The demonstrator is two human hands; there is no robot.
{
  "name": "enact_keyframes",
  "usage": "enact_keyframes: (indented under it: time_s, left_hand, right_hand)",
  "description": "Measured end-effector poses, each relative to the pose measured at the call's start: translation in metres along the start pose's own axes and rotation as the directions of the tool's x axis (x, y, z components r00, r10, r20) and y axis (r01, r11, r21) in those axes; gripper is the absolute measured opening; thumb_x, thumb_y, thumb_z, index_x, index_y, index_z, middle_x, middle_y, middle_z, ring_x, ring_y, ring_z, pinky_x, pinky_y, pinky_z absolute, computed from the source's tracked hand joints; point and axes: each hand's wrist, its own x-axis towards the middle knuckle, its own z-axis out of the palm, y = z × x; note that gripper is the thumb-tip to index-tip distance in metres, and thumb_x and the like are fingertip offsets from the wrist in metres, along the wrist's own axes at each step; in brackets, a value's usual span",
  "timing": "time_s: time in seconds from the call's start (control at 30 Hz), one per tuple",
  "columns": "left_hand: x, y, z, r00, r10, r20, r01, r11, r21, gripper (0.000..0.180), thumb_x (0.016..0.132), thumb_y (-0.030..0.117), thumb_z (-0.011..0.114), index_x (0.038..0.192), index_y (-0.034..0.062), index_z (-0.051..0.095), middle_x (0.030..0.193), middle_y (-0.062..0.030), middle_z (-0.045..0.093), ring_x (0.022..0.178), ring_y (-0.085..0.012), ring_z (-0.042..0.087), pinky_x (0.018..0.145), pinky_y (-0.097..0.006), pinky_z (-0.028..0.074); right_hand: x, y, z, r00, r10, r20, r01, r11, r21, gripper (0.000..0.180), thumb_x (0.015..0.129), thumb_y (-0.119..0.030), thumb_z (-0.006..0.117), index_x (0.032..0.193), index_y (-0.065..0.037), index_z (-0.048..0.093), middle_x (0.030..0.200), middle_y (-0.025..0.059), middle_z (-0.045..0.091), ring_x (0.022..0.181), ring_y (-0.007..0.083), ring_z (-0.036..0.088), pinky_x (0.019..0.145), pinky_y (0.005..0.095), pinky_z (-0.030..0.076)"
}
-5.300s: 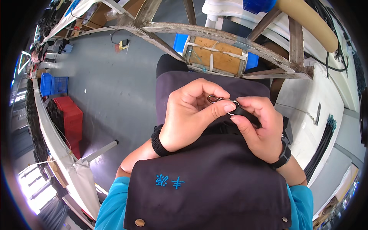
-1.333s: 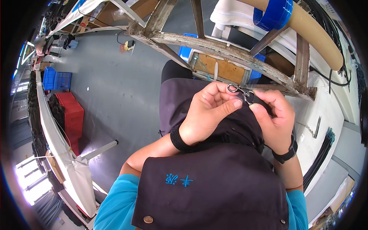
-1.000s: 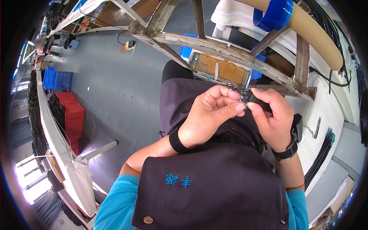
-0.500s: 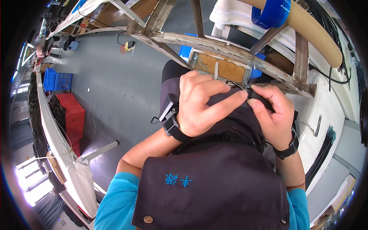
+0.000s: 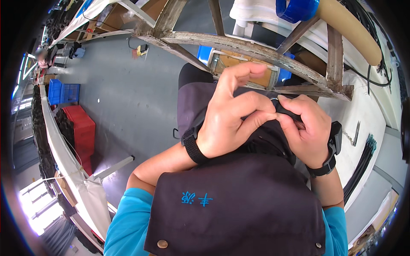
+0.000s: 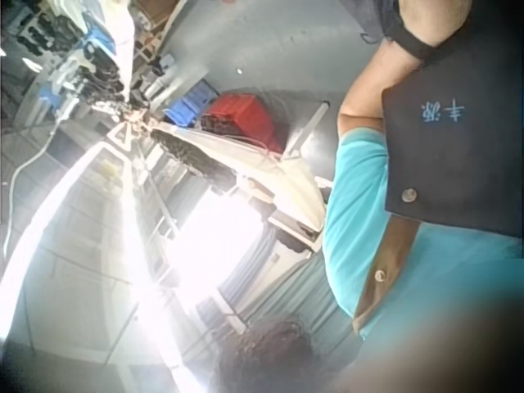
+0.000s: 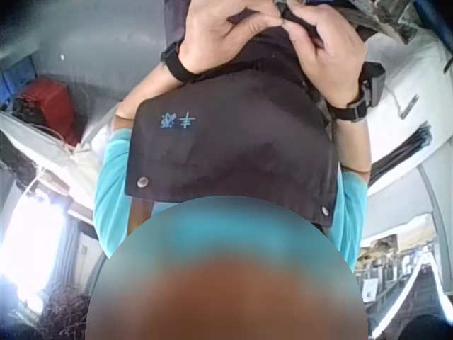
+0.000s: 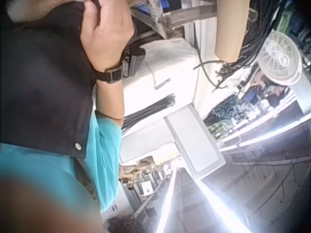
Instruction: The recorder is assembling small hardware components onto black straps.
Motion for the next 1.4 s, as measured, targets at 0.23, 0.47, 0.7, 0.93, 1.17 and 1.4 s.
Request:
enact_keyframes:
  time_s: [0.23, 0.47, 0.7, 0.93, 1.17, 1.4]
  left_hand:
    - [-0.015, 0.004, 0.018, 0.918, -0.393, 0.058, 0.388, 0.854, -0.347, 0.013, 0.079, -0.003, 0.065, 0.088, 0.0029, 0.056, 0.095, -0.0075, 0.056, 0.085, -0.0163, 0.058, 0.071, -0.028, 0.049]
    - [-0.006, 0.016, 0.025, 0.751, -0.642, 0.152, 0.511, 0.419, -0.751, 0.020, 0.086, -0.004, 0.058, 0.098, 0.0048, 0.044, 0.096, -0.0044, 0.055, 0.089, -0.0098, 0.057, 0.078, -0.023, 0.048]
    - [0.011, 0.005, 0.004, 0.631, -0.641, 0.436, 0.720, 0.274, -0.638, 0.031, 0.092, 0.016, 0.056, 0.118, 0.0027, 0.044, 0.102, -0.0053, 0.060, 0.091, -0.0100, 0.057, 0.079, -0.024, 0.045]
    - [0.028, -0.004, -0.003, 0.713, -0.563, 0.419, 0.701, 0.578, -0.417, 0.010, 0.088, 0.005, 0.060, 0.093, -0.0030, 0.062, 0.087, -0.0076, 0.066, 0.082, -0.0117, 0.063, 0.076, -0.025, 0.051]
    - [0.016, -0.006, -0.002, 0.751, -0.512, 0.416, 0.659, 0.556, -0.506, 0.009, 0.087, 0.004, 0.061, 0.093, -0.0027, 0.062, 0.088, -0.0068, 0.066, 0.083, -0.0107, 0.062, 0.075, -0.023, 0.051]
    - [0.016, -0.005, -0.009, 0.641, -0.549, 0.536, 0.767, 0.467, -0.439, 0.013, 0.084, 0.001, 0.064, 0.095, -0.0025, 0.061, 0.088, -0.0065, 0.065, 0.081, -0.0092, 0.062, 0.071, -0.022, 0.050]
  right_hand:
    - [-0.004, 0.007, 0.003, 1.000, 0.002, 0.001, -0.002, 1.000, 0.025, 0.024, 0.072, -0.003, 0.072, 0.094, -0.002, 0.062, 0.077, 0.0112, 0.061, 0.068, 0.0259, 0.060, 0.059, 0.0310, 0.048]
    - [-0.008, 0.001, 0.007, 0.996, 0.080, -0.027, -0.077, 0.991, 0.109, 0.031, 0.070, -0.007, 0.076, 0.097, -0.004, 0.061, 0.075, 0.0094, 0.060, 0.064, 0.0217, 0.059, 0.055, 0.0283, 0.047]
    - [-0.015, 0.005, 0.002, 0.992, 0.123, -0.019, -0.121, 0.988, 0.093, 0.026, 0.071, -0.008, 0.076, 0.092, -0.004, 0.061, 0.074, 0.0073, 0.060, 0.062, 0.0186, 0.059, 0.054, 0.0272, 0.046]
    - [-0.011, 0.008, -0.003, 0.992, 0.111, 0.067, -0.123, 0.972, 0.199, 0.019, 0.074, -0.008, 0.073, 0.087, -0.001, 0.061, 0.074, 0.0093, 0.061, 0.063, 0.0192, 0.059, 0.055, 0.0266, 0.047]
    - [0.002, 0.010, -0.011, 0.952, 0.230, 0.200, -0.281, 0.917, 0.284, 0.011, 0.081, -0.007, 0.066, 0.080, 0.001, 0.059, 0.068, 0.0075, 0.058, 0.059, 0.0121, 0.053, 0.054, 0.0242, 0.042]
    - [0.002, 0.018, -0.008, 0.835, 0.396, 0.382, -0.512, 0.814, 0.274, 0.021, 0.086, -0.017, 0.063, 0.075, 0.001, 0.058, 0.058, 0.0033, 0.051, 0.055, 0.0079, 0.045, 0.051, 0.0240, 0.038]
